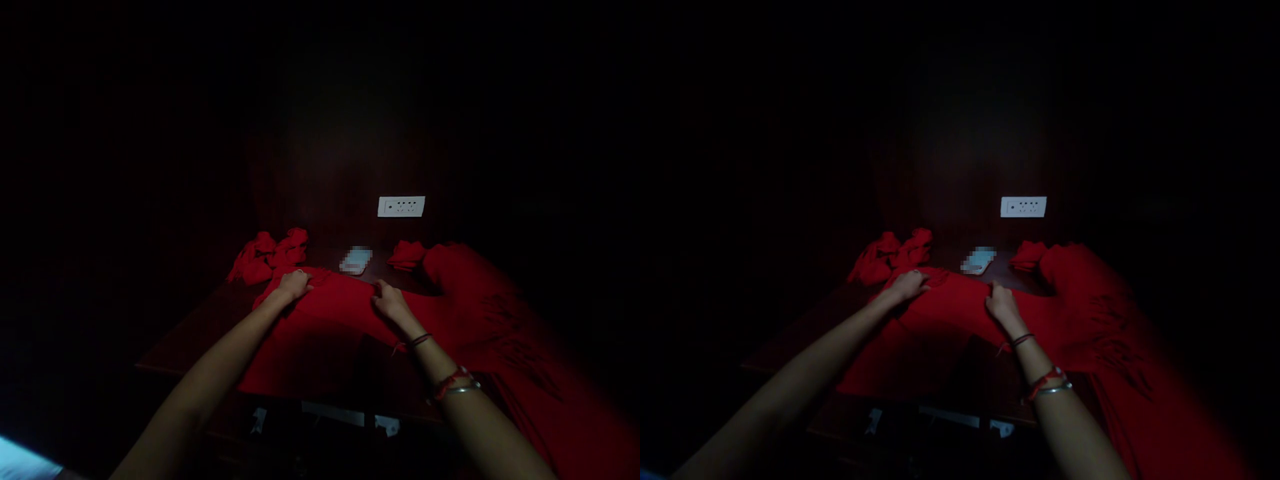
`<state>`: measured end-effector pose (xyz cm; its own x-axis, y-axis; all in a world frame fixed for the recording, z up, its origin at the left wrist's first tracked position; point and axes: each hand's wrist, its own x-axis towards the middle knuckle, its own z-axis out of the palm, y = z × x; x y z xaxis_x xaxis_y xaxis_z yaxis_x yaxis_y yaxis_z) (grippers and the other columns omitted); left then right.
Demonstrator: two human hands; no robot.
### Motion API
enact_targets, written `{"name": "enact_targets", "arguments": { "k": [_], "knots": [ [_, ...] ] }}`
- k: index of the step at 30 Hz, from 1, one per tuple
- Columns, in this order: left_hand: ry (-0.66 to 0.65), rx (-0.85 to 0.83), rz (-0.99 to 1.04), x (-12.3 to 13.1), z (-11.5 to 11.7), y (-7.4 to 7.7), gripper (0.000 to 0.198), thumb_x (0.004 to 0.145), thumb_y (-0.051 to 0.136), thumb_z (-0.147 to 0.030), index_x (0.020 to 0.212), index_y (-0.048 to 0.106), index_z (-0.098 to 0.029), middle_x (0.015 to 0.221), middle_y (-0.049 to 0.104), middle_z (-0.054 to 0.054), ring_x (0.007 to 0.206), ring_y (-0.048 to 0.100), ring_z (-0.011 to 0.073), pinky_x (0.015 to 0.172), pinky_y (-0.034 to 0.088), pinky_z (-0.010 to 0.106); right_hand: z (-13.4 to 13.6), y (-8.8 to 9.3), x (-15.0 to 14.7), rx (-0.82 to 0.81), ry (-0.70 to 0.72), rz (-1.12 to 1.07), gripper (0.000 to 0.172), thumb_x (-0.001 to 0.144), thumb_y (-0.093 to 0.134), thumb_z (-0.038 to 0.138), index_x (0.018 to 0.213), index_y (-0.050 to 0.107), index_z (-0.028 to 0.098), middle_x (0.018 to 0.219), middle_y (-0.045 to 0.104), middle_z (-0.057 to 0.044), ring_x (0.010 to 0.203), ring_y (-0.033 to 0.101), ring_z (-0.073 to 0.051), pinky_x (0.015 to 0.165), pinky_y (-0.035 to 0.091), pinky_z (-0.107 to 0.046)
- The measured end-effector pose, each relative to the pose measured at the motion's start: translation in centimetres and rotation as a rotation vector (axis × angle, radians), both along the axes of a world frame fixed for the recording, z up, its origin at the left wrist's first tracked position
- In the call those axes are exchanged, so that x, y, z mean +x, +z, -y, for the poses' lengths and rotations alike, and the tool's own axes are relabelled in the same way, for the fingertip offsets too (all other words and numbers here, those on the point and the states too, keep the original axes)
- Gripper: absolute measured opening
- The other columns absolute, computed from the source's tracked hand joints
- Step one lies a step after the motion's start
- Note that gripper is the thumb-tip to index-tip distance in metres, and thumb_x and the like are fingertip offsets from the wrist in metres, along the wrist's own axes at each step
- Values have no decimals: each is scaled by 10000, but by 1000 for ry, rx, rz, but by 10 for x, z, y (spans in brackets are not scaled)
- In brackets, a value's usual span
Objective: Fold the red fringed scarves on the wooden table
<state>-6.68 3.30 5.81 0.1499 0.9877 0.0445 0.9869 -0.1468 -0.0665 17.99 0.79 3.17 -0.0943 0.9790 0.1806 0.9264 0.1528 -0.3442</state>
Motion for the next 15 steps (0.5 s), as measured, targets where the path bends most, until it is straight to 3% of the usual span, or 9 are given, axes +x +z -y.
{"name": "enact_targets", "arguments": {
  "k": [5, 8, 12, 15],
  "knots": [
    [120, 64, -4, -1, 4, -4, 337, 789, 280, -100, 998, 544, -86, 1001, 537, 191, 941, 516, 258, 759, 402, 370, 0, 0, -5, -31, 17, -85, 443, 680, 456, 187, 1117, 450, 114, 948, 601, -93, 846, 557, -186, 711, 411, -226],
    [46, 6, 39, 6, -2, -1, 308, 756, 363, -112, 997, 552, -153, 1026, 549, 121, 970, 503, 207, 802, 389, 291, 1, 1, -9, 16, -3, -79, 411, 688, 442, 161, 1095, 464, 108, 924, 592, -99, 842, 546, -188, 718, 397, -238],
    [-10, -118, 115, 11, -14, 4, 238, 670, 534, -207, 892, 596, -145, 1006, 571, 72, 924, 523, 177, 767, 400, 201, 6, 4, -14, 162, -61, -50, 385, 705, 437, 164, 1081, 478, 90, 984, 524, -128, 899, 492, -195, 773, 364, -259],
    [-8, -113, 182, 7, -15, 2, 337, 684, 519, -189, 1018, 526, -149, 998, 576, 51, 871, 541, 147, 707, 414, 177, 10, 5, -18, 230, -28, -45, 382, 723, 427, 186, 1098, 473, 127, 1005, 489, -113, 927, 445, -198, 795, 346, -282]
  ]
}}
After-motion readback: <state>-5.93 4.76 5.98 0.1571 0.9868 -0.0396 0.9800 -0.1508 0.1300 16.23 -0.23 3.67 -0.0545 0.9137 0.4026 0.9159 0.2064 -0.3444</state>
